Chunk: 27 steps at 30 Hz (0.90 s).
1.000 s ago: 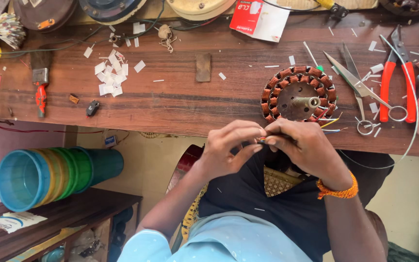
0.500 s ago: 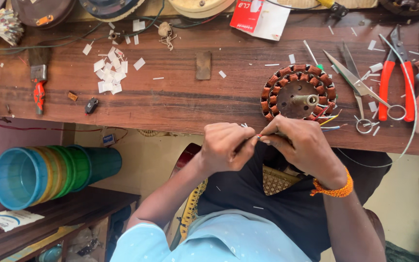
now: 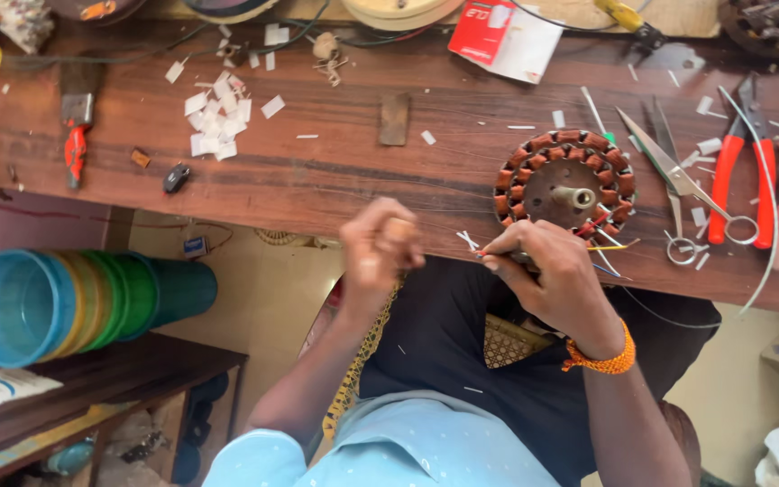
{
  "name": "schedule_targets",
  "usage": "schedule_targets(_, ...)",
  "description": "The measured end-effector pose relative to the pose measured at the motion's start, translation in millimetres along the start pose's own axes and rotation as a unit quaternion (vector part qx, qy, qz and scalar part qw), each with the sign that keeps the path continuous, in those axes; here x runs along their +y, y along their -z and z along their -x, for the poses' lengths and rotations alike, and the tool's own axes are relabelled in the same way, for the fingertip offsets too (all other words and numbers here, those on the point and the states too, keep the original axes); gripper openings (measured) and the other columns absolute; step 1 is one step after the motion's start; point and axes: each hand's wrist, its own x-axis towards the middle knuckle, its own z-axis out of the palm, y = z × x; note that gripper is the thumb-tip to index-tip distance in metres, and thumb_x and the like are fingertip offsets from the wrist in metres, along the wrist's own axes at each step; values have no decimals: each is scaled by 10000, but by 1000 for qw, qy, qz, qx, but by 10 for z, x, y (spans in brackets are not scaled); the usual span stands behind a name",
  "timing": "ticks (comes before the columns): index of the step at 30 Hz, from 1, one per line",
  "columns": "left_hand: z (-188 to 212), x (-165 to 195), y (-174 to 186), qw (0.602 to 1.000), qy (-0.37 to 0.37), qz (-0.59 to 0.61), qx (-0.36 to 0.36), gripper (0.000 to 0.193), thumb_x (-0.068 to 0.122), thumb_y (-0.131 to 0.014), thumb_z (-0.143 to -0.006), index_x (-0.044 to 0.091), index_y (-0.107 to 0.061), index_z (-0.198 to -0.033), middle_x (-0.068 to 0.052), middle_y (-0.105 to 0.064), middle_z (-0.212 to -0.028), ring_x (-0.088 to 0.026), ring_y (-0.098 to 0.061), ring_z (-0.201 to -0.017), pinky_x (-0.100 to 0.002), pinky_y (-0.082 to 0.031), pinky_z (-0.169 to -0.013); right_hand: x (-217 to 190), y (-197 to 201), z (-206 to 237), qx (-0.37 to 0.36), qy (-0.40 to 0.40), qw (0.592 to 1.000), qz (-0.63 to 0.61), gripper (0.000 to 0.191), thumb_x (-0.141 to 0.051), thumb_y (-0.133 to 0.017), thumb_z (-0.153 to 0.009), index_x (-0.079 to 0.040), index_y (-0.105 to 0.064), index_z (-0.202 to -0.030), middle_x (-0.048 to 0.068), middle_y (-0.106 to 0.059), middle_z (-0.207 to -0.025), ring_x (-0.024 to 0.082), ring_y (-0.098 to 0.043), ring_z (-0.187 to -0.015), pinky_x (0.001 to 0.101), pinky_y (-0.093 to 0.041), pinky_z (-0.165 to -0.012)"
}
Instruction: The person sits at a workbench preparing the wire ends of a fan motor stator. They strip insulation from the colored wire ends by hand, twist the strands, cut with scissors, and use a lighter flame to burn off insulation from the wire tips while holding the stator on the bench.
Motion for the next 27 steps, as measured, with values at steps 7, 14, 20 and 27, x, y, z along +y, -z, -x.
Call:
schedule_targets(7, 13, -15, -477, 982, -62, -177, -17, 330, 237, -696, -1047, 15, -585, -829, -70, -509, -670, -118, -472, -586, -332, -385, -550, -8, -38, -24, 5, 15, 999, 49, 175, -43, -793, -845, -10, -657, -951, 89, -683, -878, 264, -658, -795, 369, -506, -707)
schedule_targets(14, -3, 81, -481, 992, 25, -99, -72, 297, 243, -568, -1101, 26, -533, -901, -38, -563, -719, -99, -580, -626, -290, -476, -569, -15, -54, -36, 20, 5, 999, 41, 150, -33, -786, -866, -13, -671, -960, 81, -711, -912, 239, -715, -818, 338, -543, -709)
schedule_targets(20, -7, -47, -397, 972, 170, 84, -139, 217, 256, -467, -1119, 63, -517, -1034, -13, -555, -862, -67, -565, -739, -226, -509, -562, -25, -45, -36, 39, 2, 998, 48, 160, 12, -774, -874, -24, -692, -1008, 77, -718, -918, 223, -721, -828, 331, -552, -723)
schedule_targets(27, 32, -62, -388, 970, 172, 93, -147, 113, 172, -455, -1112, 72, -494, -1075, -14, -536, -947, -67, -558, -851, -232, -550, -593, -75, -73, -67, 45, -2, 998, 48, 216, -26, -821, -821, -30, -699, -999, 79, -703, -914, 221, -713, -806, 324, -553, -687)
